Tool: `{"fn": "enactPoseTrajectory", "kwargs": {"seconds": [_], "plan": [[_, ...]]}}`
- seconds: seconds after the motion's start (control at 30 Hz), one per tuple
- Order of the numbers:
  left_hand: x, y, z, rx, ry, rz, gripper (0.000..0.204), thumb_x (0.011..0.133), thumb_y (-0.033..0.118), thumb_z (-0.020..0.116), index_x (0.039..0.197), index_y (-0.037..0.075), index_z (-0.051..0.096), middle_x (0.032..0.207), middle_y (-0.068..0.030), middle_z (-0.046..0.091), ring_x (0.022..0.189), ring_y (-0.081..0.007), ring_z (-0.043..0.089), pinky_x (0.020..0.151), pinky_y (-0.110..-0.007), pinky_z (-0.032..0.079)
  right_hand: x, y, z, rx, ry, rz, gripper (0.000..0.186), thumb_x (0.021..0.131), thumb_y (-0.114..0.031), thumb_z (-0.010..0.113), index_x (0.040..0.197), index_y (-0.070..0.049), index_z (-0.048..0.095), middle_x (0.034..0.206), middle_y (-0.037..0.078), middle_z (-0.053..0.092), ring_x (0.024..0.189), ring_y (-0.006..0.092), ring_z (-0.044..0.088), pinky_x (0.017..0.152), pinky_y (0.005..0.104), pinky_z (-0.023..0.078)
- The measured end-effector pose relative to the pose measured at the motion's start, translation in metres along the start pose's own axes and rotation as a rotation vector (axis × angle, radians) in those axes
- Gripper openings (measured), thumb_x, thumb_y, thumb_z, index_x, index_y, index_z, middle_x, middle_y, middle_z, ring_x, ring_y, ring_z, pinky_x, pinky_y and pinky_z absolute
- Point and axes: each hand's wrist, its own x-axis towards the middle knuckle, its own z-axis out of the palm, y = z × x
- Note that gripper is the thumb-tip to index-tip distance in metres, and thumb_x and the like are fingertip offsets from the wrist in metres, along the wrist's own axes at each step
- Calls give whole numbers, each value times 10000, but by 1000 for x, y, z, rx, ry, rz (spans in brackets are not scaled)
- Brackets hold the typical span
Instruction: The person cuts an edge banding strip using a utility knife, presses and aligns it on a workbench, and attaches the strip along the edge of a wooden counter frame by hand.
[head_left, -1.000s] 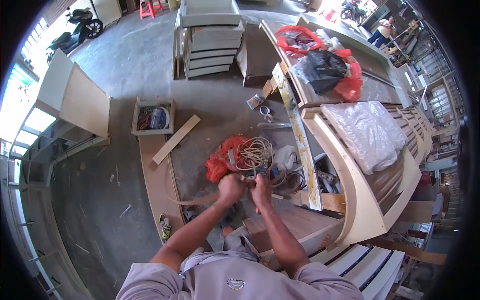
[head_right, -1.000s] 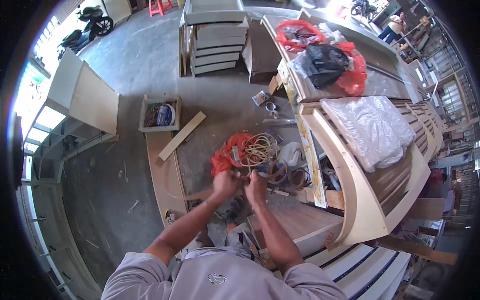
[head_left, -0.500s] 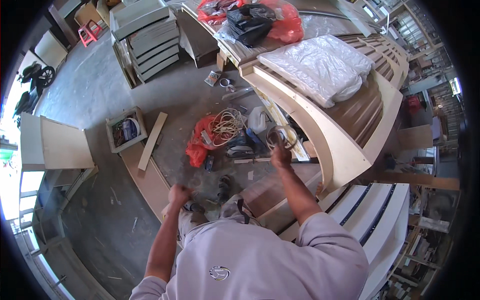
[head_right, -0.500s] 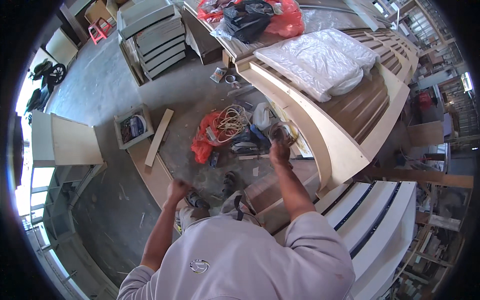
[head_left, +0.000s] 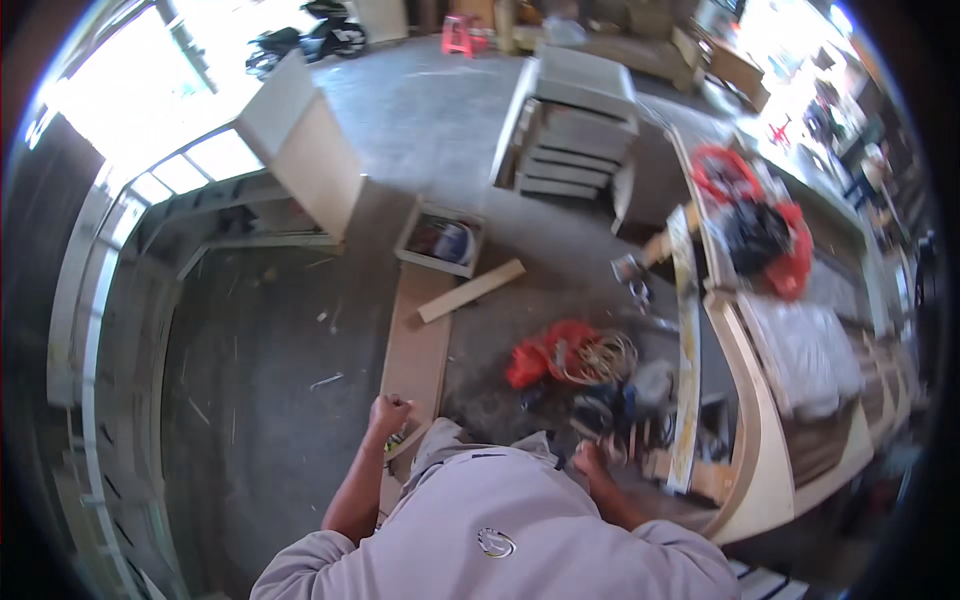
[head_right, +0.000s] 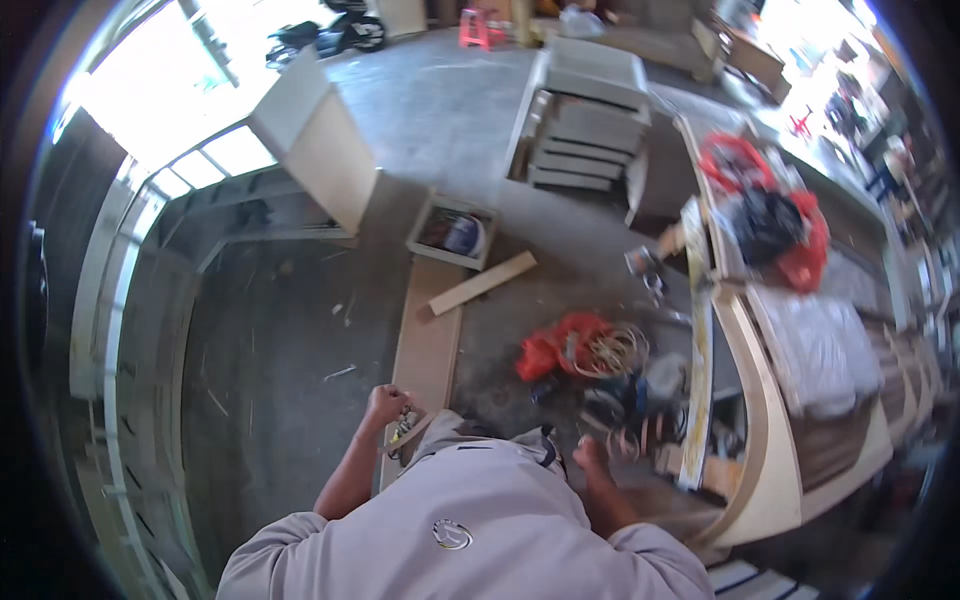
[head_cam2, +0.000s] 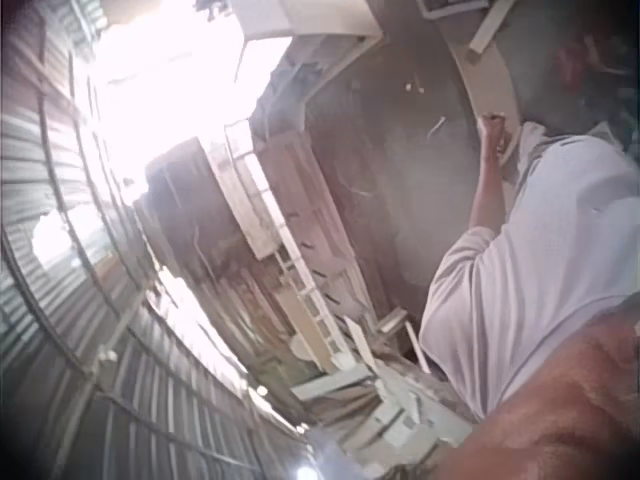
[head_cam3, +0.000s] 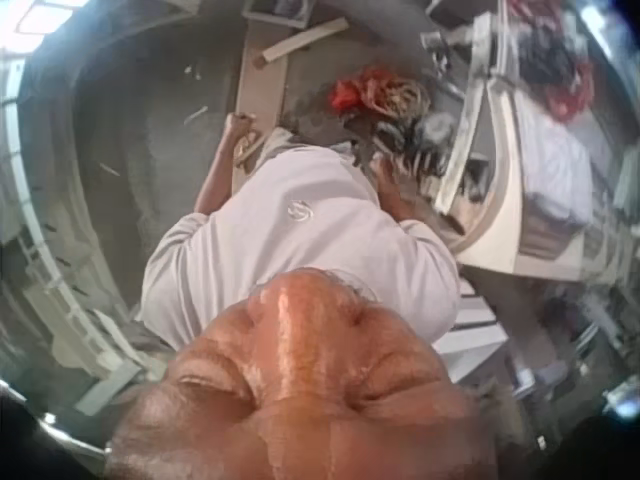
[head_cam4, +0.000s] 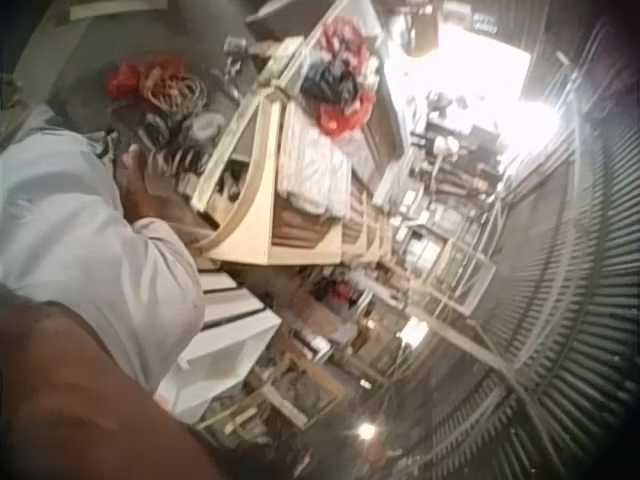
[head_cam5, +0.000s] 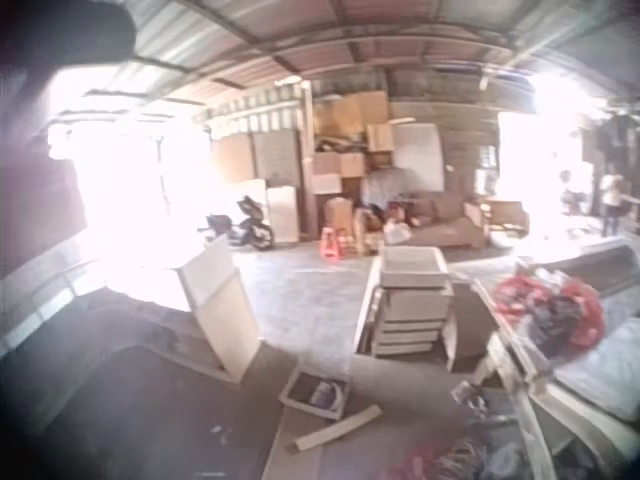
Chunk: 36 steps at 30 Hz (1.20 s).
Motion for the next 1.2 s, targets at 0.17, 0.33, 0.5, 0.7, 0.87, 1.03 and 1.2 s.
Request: {"fn": "enactPoseTrajectory", "kwargs": {"seconds": [0.17, 0.33, 0.5, 0.7, 0.87, 1.03, 1.2], "plan": [[-4, 16, -74, -503, -12, 149, 285, 890, 239, 762, 833, -32, 696, 653, -40, 633, 570, -112, 621, 496, -292, 492, 20, -111, -46, 134, 216, -219, 174, 773, -238, 747, 840, -85, 699, 896, 194, 732, 892, 378, 719, 791, 483, 549], [-9, 27, -158, -1079, -84, 312, 177, 966, 135, 687, 1040, -14, 627, 875, -75, 688, 713, -123, 648, 624, -283, 539, -4, -323, -151, 310, 149, -596, 279, 804, -292, 791, 923, -53, 712, 822, 132, 721, 769, 273, 693, 716, 431, 539], [-10, 34, -229, -1554, 34, 488, 214, 993, 106, 645, 1154, 22, 532, 1048, -166, 692, 898, -213, 695, 851, -358, 576, -114, -521, -202, 647, -499, -938, 392, 863, -310, 812, 1175, -100, 702, 706, -37, 565, 636, 83, 540, 560, 275, 460], [-4, 10, -320, -1924, 433, 578, 164, 1034, 12, 527, 1183, 38, 466, 1197, -252, 666, 1058, -318, 698, 996, -448, 559, -165, -667, -161, 429, -852, -1060, 179, 987, -210, 689, 1098, -71, 706, 662, -69, 510, 559, 31, 464, 490, 242, 370], [6, -44, -416, -1648, 1107, 520, 190, 1028, -11, 517, 1189, 56, 441, 1199, -245, 671, 1083, -306, 698, 1024, -431, 561, -137, -763, -148, 193, -686, -1287, 282, 971, -280, 717, 833, -43, 652, 631, -37, 543, 569, 57, 469, 502, 276, 373], [18, -71, -514, -1372, 1503, 446, 203, 1011, -54, 518, 1176, 52, 467, 1147, -226, 702, 1030, -286, 718, 991, -405, 577, -128, -879, -175, -192, -724, -1266, 450, 904, -432, 757, 744, -30, 631, 649, 10, 600, 636, 100, 528, 591, 325, 451], [36, -80, -562, -639, 1805, 316, 190, 991, -64, 537, 1152, 32, 564, 1087, -193, 732, 982, -278, 738, 886, -365, 588, -151, -988, -166, -586, -499, -1450, 475, 879, -499, 725, 796, -31, 714, 722, 142, 696, 714, 292, 695, 676, 430, 515]]}}
